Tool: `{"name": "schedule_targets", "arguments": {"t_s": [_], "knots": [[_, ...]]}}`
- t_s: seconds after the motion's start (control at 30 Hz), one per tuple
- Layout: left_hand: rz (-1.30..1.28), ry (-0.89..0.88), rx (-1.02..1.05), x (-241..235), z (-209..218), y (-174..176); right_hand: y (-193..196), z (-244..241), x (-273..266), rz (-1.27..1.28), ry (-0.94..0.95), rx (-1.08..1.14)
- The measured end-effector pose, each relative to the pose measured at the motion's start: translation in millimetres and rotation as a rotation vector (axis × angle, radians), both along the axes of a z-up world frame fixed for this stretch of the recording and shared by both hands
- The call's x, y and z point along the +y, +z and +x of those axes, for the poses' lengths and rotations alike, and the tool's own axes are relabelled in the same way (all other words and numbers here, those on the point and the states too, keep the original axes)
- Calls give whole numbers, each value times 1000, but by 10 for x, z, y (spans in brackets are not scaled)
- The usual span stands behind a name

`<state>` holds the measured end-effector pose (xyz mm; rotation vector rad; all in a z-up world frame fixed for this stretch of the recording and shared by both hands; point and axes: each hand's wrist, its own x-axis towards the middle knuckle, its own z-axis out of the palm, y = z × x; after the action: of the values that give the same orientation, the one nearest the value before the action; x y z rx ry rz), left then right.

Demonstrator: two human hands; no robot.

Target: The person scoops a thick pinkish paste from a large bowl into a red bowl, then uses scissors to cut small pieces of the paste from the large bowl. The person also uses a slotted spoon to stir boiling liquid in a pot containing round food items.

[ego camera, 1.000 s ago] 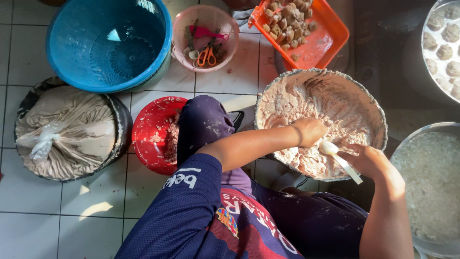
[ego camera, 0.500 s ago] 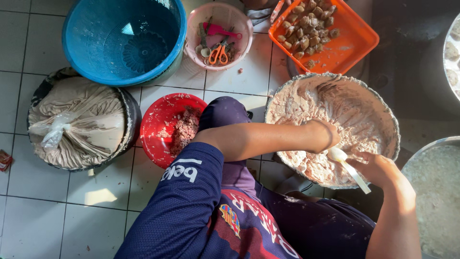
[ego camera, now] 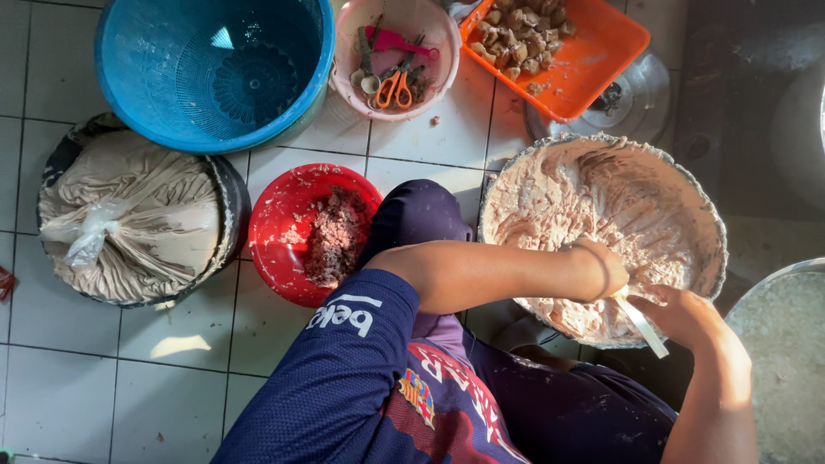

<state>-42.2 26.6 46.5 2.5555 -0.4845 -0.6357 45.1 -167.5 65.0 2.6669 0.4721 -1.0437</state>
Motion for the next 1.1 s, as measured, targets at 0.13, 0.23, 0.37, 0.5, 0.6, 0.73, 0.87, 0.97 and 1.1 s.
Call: {"name": "schedule_targets", "arguments": {"t_s": [0.13, 0.23, 0.37, 0.5, 0.6, 0.73, 0.87, 0.97, 1.1], "knots": [[-10, -21, -2, -15, 18, 25, -29, 17, 45, -46, 32, 7], [-15, 0, 0, -48, 15, 3, -52, 30, 51, -41, 29, -1], [-65, 21, -4, -96, -5, -44, -59, 13, 69, -18, 52, -2], [-13, 7, -9, -157, 9, -53, -12, -20, 93, -46, 20, 17], [-21, 6, 6, -164, 9, -41, 27, -48, 114, -58, 33, 11], [-37, 9, -5, -132, -23, -8, 45, -64, 120, -51, -2, 21], [-48, 0, 4, -58, -62, 55, 54, -59, 158, -24, 17, 10], [-48, -25, 9, -20, -82, 97, 82, -81, 197, -42, 20, 21], [-9, -36, 43, -23, -62, 121, 140, -93, 241, -72, -59, 31]]}}
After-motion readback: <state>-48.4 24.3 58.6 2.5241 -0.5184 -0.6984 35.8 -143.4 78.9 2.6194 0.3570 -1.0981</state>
